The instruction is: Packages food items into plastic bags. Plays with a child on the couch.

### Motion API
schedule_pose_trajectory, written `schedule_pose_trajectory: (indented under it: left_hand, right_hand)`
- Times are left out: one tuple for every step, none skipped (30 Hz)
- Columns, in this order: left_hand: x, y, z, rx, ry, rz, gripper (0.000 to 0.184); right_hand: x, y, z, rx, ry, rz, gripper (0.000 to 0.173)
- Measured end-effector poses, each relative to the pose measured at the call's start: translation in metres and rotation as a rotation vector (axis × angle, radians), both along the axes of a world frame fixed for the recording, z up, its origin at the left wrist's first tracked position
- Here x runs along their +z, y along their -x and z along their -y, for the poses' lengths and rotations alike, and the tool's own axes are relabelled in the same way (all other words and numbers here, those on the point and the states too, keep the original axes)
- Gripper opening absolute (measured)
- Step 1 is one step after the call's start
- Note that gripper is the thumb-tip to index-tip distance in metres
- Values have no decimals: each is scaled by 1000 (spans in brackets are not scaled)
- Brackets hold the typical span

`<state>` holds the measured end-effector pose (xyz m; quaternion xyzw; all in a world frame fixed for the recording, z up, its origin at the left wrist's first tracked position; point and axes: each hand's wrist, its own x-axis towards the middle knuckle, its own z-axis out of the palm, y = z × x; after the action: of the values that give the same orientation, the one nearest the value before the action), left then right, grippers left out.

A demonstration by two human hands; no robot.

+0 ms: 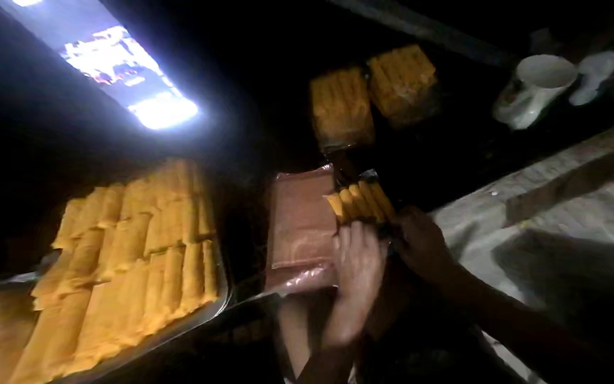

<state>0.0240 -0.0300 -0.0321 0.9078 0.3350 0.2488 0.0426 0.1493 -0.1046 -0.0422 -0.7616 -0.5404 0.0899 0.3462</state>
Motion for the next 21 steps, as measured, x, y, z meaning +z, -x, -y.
schedule_pose_trajectory:
  left_hand:
    - [1, -7, -2, -14, 1, -13, 33]
    - [0, -13, -6, -29, 12, -21, 32]
    - [0, -18, -9, -45, 40, -29, 29]
    - [-2, -22, -14, -52, 61, -26, 27]
    - [-5, -25, -18, -56, 70, -24, 25]
    - [-9, -28, -22, -49, 63, -10, 24]
    - [-10, -30, -24, -40, 66, -7, 23]
    - [-12, -31, -26, -29, 66, -10, 23]
    - [-12, -32, -27, -25, 65, -22, 23]
    - [-13, -32, -27, -17, 49, -24, 24]
    - [-11, -31, -26, -6, 45, -38, 25]
    - [-9, -28, -24, 9, 35, -36, 28]
    - [-4, -25, -20, 22, 63, -41, 33]
    - [-1, -19, -16, 43, 54, -42, 34]
    - [2, -13, -10, 66, 66, -52, 32]
    - [4, -7, -4, 94, 72, -70, 29]
    - [6, 0, 2, 121, 92, -106, 28]
    - [6, 6, 7, 139, 105, -137, 29]
    - [7, 12, 11, 162, 131, -167, 31]
    - [7, 17, 15, 179, 150, -188, 33]
    - [9, 21, 19, 202, 193, -219, 36]
  right_hand:
    - [-2, 0, 1, 1, -25, -16, 27]
    - [-3, 0, 2, 5, -47, -31, 27]
    - [-1, -1, 3, 11, -43, -41, 26]
    - [1, -2, 3, 16, -28, -50, 25]
    - [3, -2, 4, 26, -10, -63, 25]
    - [4, -3, 4, 34, 5, -68, 24]
    - [5, -4, 4, 51, 22, -86, 25]
    - [6, -4, 4, 64, 39, -109, 27]
    - [5, -4, 4, 64, 32, -113, 27]
    - [4, -4, 3, 55, 27, -107, 28]
    - [5, -5, 3, 50, 38, -109, 29]
    - [5, -5, 3, 40, 38, -109, 29]
    - [4, -6, 2, 24, 28, -91, 29]
    - [2, -7, 3, 10, 14, -73, 30]
    - [2, -9, 3, 1, 28, -73, 32]
    - [3, -11, 3, -8, 58, -80, 32]
    - [6, -13, 3, -13, 94, -90, 32]
    - [6, -14, 2, -16, 98, -86, 33]
    - [6, -14, 3, -12, 100, -80, 32]
    - [4, -14, 4, -10, 83, -66, 31]
    - [1, -13, 5, -7, 54, -38, 30]
